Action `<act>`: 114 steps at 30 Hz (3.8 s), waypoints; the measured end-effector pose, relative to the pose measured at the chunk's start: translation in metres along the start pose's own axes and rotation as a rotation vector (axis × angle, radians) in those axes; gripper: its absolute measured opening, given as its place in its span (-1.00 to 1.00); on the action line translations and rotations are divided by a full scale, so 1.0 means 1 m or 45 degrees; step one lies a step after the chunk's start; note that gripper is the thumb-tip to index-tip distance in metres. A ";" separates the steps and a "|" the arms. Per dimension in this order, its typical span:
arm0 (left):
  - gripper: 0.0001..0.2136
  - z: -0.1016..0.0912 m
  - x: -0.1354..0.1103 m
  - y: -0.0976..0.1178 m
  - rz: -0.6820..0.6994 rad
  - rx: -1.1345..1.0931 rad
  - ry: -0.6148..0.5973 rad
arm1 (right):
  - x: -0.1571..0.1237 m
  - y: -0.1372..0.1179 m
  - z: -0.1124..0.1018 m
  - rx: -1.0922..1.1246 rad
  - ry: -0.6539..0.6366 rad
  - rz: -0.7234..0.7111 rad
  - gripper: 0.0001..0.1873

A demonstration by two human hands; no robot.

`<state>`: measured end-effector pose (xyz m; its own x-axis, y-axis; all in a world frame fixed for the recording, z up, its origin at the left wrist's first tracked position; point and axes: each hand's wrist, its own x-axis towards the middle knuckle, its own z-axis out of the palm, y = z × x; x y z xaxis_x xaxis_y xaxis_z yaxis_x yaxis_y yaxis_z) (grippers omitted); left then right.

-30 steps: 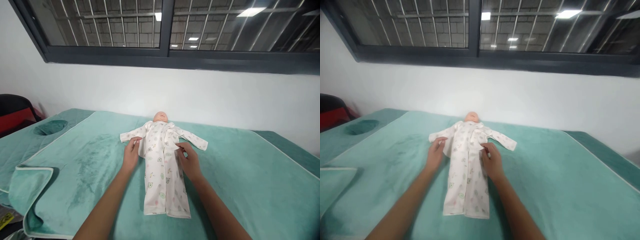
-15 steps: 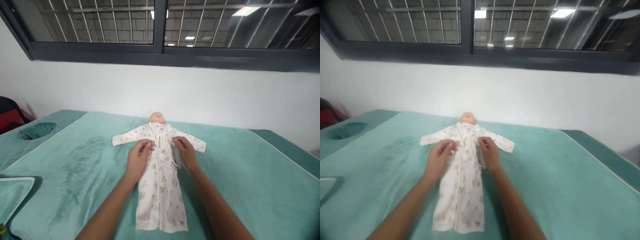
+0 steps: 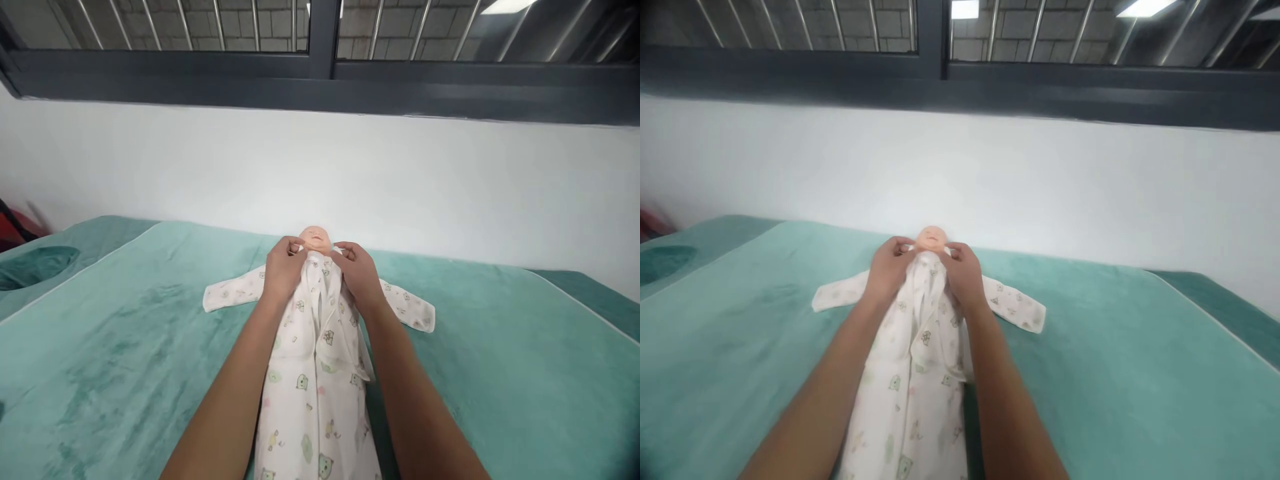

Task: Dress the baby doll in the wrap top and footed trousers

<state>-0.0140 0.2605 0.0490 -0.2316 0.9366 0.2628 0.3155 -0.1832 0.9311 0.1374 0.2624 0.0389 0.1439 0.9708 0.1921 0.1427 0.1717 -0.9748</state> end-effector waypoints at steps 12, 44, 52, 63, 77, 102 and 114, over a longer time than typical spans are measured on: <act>-0.79 -0.002 0.001 0.005 -0.149 -0.134 -0.224 | 0.015 0.001 0.012 0.024 -0.077 0.095 -0.64; -0.85 0.003 0.005 -0.004 0.009 0.254 -0.232 | 0.003 0.001 0.020 -0.177 -0.001 -0.092 -0.82; -0.87 0.004 0.006 -0.003 -0.006 0.285 -0.227 | 0.007 0.005 0.017 -0.200 0.033 -0.114 -0.85; -0.84 0.001 0.007 -0.008 -0.020 0.046 -0.243 | 0.006 0.009 0.013 -0.076 -0.169 -0.201 -0.82; -0.77 -0.002 0.005 -0.003 -0.176 -0.222 -0.270 | 0.007 0.008 0.005 -0.085 -0.412 -0.300 -0.86; -0.74 0.001 0.006 -0.009 0.052 0.092 -0.228 | 0.009 0.011 0.006 -0.115 -0.310 -0.122 -0.66; -0.79 0.000 0.005 -0.005 0.090 0.277 -0.235 | 0.015 0.020 0.008 -0.175 -0.163 -0.334 -0.79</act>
<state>-0.0167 0.2657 0.0456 -0.0369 0.9661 0.2557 0.5192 -0.2001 0.8309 0.1345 0.2816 0.0212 -0.0387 0.9110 0.4106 0.2905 0.4034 -0.8677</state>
